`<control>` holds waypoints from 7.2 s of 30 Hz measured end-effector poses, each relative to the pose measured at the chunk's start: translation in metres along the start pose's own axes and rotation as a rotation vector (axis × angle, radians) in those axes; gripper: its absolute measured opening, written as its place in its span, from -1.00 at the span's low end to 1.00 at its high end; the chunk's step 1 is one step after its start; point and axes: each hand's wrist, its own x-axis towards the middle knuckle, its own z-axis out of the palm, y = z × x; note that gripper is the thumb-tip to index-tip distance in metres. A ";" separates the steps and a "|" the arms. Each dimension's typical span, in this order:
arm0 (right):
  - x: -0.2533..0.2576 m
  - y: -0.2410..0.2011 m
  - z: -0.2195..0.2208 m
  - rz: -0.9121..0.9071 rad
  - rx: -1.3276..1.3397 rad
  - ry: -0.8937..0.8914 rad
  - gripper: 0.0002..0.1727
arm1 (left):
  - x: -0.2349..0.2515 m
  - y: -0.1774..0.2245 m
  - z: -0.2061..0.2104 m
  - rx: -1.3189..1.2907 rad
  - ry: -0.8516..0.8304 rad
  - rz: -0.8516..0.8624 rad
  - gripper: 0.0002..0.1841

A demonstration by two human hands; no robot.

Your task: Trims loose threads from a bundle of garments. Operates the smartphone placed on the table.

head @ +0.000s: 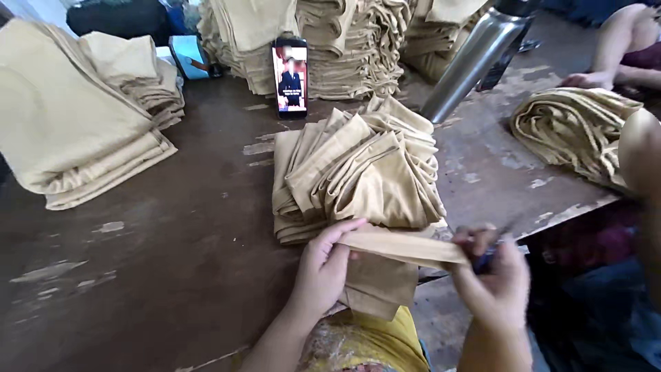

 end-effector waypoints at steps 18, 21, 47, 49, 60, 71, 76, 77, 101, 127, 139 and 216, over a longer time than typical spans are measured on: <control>-0.007 -0.001 0.032 -0.066 0.242 -0.501 -0.55 | -0.028 -0.003 -0.026 0.722 -0.332 0.154 -0.73; -0.033 0.006 0.035 -0.016 0.251 -0.572 -0.78 | -0.035 -0.017 -0.020 0.837 -0.326 0.080 -0.69; -0.010 0.004 0.072 0.036 0.009 -0.144 -0.87 | -0.029 -0.033 0.008 0.156 0.134 -0.014 -0.59; -0.016 0.002 0.077 0.071 0.029 -0.294 -0.86 | -0.027 -0.029 0.007 -0.232 0.156 -0.160 -0.52; -0.036 -0.008 0.055 0.117 0.241 -0.336 -0.68 | -0.037 -0.046 0.024 -0.207 0.226 0.069 -0.56; -0.022 -0.029 0.085 0.022 0.255 -0.081 -0.77 | -0.044 -0.048 0.021 -0.171 0.161 0.132 -0.59; -0.025 -0.039 0.079 0.061 0.305 -0.094 -0.77 | -0.043 -0.049 0.020 -0.204 0.150 0.148 -0.62; -0.026 -0.042 0.078 0.071 0.323 -0.105 -0.77 | -0.043 -0.050 0.021 -0.200 0.161 0.152 -0.64; -0.030 -0.029 0.070 0.010 -0.252 -0.400 -0.44 | -0.046 -0.047 0.010 -0.437 0.187 0.038 -0.89; -0.036 -0.012 0.043 0.108 -0.134 -0.422 -0.45 | -0.046 -0.045 0.017 -0.189 0.227 0.111 -0.87; -0.033 -0.024 0.056 -0.014 -0.258 -0.395 -0.45 | -0.050 -0.047 0.010 -0.239 0.133 0.139 -0.93; -0.020 -0.001 0.025 0.096 -0.054 -0.554 -0.61 | -0.054 -0.021 -0.014 0.485 -0.190 0.152 -0.96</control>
